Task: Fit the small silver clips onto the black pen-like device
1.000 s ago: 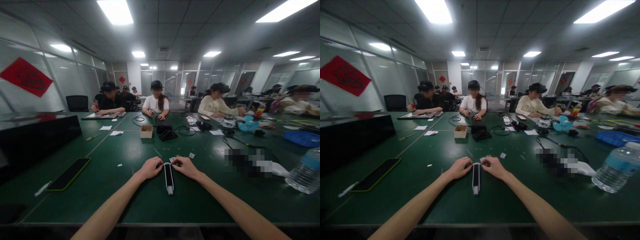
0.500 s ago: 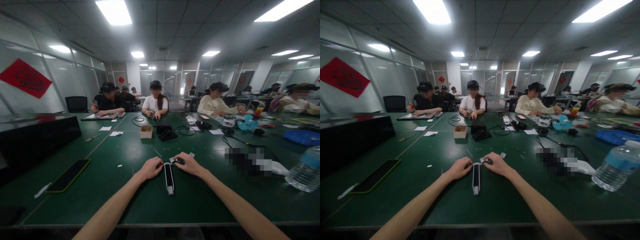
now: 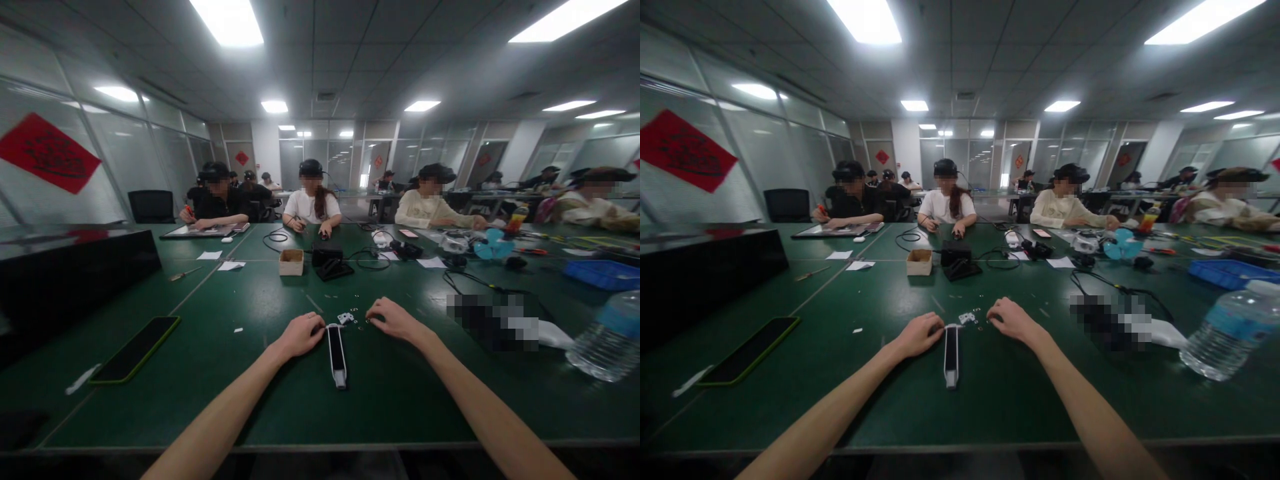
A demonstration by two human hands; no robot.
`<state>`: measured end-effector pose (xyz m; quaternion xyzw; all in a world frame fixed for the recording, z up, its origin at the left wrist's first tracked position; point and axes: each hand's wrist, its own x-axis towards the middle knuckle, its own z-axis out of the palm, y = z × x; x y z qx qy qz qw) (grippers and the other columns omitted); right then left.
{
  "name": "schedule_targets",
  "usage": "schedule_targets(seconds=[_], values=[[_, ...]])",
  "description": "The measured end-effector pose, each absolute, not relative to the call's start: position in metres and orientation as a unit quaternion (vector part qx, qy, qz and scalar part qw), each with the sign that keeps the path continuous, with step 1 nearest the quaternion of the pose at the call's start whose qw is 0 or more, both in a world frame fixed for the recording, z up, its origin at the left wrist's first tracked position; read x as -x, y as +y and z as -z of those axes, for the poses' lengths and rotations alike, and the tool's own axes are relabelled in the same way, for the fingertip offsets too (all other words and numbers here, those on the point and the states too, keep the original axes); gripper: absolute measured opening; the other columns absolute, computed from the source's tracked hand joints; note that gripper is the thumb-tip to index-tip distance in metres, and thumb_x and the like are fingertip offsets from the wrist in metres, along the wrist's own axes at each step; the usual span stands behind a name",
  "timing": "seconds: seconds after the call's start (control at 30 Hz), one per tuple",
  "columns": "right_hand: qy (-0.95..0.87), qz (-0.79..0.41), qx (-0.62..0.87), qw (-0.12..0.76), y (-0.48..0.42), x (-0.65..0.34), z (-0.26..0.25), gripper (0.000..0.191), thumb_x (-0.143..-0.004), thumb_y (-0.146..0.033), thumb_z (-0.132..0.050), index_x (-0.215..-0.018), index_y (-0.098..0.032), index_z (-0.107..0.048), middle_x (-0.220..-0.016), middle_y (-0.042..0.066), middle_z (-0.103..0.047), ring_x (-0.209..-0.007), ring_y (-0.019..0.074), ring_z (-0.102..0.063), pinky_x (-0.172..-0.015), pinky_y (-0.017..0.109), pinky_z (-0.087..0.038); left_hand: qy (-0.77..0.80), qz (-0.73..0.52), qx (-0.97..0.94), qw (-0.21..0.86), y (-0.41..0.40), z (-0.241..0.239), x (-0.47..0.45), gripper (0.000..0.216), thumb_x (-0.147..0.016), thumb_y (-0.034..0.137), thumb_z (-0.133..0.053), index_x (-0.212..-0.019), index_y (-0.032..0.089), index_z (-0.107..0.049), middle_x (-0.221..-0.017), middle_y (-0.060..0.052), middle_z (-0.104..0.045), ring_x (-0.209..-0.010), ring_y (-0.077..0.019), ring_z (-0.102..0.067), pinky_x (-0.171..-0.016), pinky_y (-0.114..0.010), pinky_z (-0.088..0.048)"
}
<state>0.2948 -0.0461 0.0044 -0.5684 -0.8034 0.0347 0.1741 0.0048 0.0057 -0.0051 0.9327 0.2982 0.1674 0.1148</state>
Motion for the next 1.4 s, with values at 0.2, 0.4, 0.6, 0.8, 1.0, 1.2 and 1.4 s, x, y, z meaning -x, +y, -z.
schedule_targets(seconds=[0.2, 0.4, 0.6, 0.8, 1.0, 1.2, 1.4], values=[[-0.804, -0.029, 0.575, 0.146, -0.044, -0.288, -0.003, 0.018, -0.08, -0.023, -0.054, -0.087, -0.024, -0.07, -0.09, 0.007, -0.061, -0.086, 0.0211, -0.053, -0.078, 0.034, -0.042, 0.293, -0.17, -0.934, 0.117, 0.005, 0.004, -0.005, 0.015, -0.087, 0.026, -0.045, -0.093, 0.018, -0.057, -0.089, -0.003, -0.058, -0.079, -0.0154, -0.055, -0.07, -0.026, -0.044], [-0.802, -0.028, 0.567, 0.183, -0.045, -0.279, -0.002, 0.019, -0.084, -0.023, -0.048, -0.087, -0.018, -0.066, -0.09, 0.008, -0.06, -0.085, 0.0196, -0.053, -0.078, 0.033, -0.043, 0.295, -0.167, -0.933, 0.117, 0.005, 0.003, -0.004, 0.017, -0.088, 0.027, -0.045, -0.094, 0.018, -0.057, -0.09, -0.003, -0.058, -0.08, -0.0157, -0.055, -0.071, -0.026, -0.043], [-0.793, -0.067, 0.554, 0.245, -0.049, -0.263, -0.004, 0.019, -0.086, -0.026, -0.045, -0.087, -0.017, -0.062, -0.086, 0.005, -0.062, -0.078, 0.0164, -0.054, -0.073, 0.031, -0.045, 0.291, -0.167, -0.936, 0.109, 0.003, 0.001, -0.005, 0.016, -0.087, 0.026, -0.045, -0.093, 0.018, -0.058, -0.089, -0.003, -0.058, -0.079, -0.0157, -0.055, -0.07, -0.026, -0.044], [-0.784, -0.077, 0.531, 0.312, -0.054, -0.244, -0.003, 0.016, -0.084, -0.023, -0.049, -0.089, -0.017, -0.063, -0.085, 0.005, -0.063, -0.074, 0.0149, -0.055, -0.067, 0.029, -0.046, 0.29, -0.178, -0.934, 0.103, 0.004, 0.005, -0.005, 0.016, -0.087, 0.026, -0.045, -0.093, 0.018, -0.057, -0.087, -0.003, -0.058, -0.077, -0.0153, -0.055, -0.069, -0.025, -0.044], [-0.78, -0.075, 0.502, 0.366, -0.059, -0.226, 0.0, 0.013, -0.083, -0.02, -0.051, -0.087, -0.017, -0.063, -0.082, 0.005, -0.063, -0.071, 0.0149, -0.056, -0.065, 0.029, -0.048, 0.294, -0.215, -0.926, 0.095, 0.003, 0.004, -0.005, 0.016, -0.084, 0.027, -0.049, -0.097, 0.019, -0.056, -0.091, -0.003, -0.058, -0.079, -0.0164, -0.056, -0.071, -0.027, -0.044], [-0.778, -0.066, 0.47, 0.411, -0.063, -0.213, -0.004, 0.013, -0.086, -0.022, -0.052, -0.088, -0.018, -0.064, -0.085, 0.004, -0.065, -0.08, 0.0167, -0.058, -0.072, 0.031, -0.049, 0.28, -0.265, -0.918, 0.089, -0.008, -0.007, -0.009, 0.016, -0.087, 0.028, -0.05, -0.097, 0.019, -0.057, -0.098, -0.004, -0.06, -0.085, -0.0168, -0.057, -0.077, -0.029, -0.043], [-0.789, -0.066, 0.438, 0.425, -0.066, -0.204, -0.002, 0.013, -0.085, -0.022, -0.054, -0.089, -0.019, -0.065, -0.085, 0.004, -0.066, -0.079, 0.0167, -0.059, -0.073, 0.032, -0.049, 0.235, -0.307, -0.918, 0.085, -0.012, -0.005, -0.014, 0.009, -0.087, 0.022, -0.051, -0.092, 0.018, -0.057, -0.089, -0.001, -0.064, -0.078, -0.0138, -0.059, -0.076, -0.027, -0.042]])
